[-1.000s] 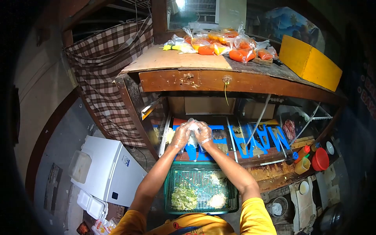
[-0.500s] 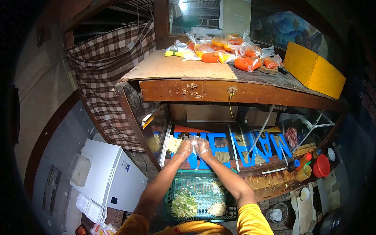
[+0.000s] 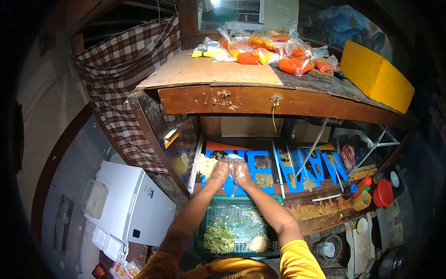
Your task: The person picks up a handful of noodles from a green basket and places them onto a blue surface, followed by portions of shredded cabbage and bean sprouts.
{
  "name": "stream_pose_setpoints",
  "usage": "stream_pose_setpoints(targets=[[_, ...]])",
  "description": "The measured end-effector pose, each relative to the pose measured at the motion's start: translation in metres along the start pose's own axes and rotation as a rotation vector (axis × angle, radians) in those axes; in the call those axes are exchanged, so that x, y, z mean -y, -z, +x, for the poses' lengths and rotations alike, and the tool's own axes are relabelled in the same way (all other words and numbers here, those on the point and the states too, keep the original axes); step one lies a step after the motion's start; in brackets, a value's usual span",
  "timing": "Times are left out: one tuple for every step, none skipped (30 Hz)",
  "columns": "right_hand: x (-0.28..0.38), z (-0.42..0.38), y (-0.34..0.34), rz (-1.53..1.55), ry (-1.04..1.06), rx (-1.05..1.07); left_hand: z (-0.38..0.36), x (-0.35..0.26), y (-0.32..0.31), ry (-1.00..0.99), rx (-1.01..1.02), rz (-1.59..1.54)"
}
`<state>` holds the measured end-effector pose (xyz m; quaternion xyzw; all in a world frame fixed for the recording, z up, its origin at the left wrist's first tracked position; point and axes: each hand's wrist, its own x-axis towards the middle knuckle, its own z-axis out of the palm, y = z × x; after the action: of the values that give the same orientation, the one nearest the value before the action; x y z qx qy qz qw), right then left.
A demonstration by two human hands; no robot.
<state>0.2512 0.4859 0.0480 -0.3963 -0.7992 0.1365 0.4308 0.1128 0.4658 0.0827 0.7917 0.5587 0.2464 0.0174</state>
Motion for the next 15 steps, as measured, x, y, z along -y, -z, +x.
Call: stream_pose_setpoints(targets=[[0.001,0.001,0.001,0.012,0.029,-0.024,0.001,0.0,0.001,0.03,-0.023,-0.056],[0.002,0.003,0.003,0.015,0.022,-0.022,0.0,0.0,0.001,0.032,-0.016,-0.056],[0.002,0.004,0.004,-0.028,0.068,-0.03,0.0,-0.006,0.013,0.073,0.011,-0.077],[0.005,0.006,0.007,-0.071,0.11,-0.035,-0.002,-0.006,0.013,0.116,0.041,-0.099],[0.008,0.008,0.011,-0.063,0.084,0.0,0.002,0.008,-0.003,0.103,0.014,-0.167],[0.003,0.013,0.01,-0.06,0.044,0.075,0.004,0.005,0.004,0.156,0.027,-0.178],[0.009,0.016,0.015,-0.054,-0.036,0.098,0.005,0.002,0.012,0.167,0.046,-0.238],[0.016,0.018,0.02,-0.049,-0.113,0.12,0.005,0.0,0.021,0.178,0.063,-0.298],[0.031,0.019,0.033,-0.029,-0.169,0.139,0.005,0.003,0.022,0.147,0.017,-0.425],[0.026,0.02,0.03,-0.028,-0.169,0.139,0.005,0.005,0.021,0.146,0.017,-0.424],[0.027,0.021,0.03,0.017,-0.184,0.142,0.004,0.006,0.021,0.151,0.007,-0.429],[0.032,0.024,0.033,0.061,-0.197,0.145,0.004,0.003,0.027,0.154,-0.004,-0.434],[0.036,0.023,0.041,0.04,-0.187,0.178,0.002,0.0,0.032,0.182,0.031,-0.443],[0.041,0.023,0.046,0.04,-0.189,0.179,0.001,-0.004,0.038,0.183,0.033,-0.443],[0.042,0.021,0.048,0.034,-0.228,0.158,-0.001,-0.006,0.041,0.197,0.002,-0.447]])
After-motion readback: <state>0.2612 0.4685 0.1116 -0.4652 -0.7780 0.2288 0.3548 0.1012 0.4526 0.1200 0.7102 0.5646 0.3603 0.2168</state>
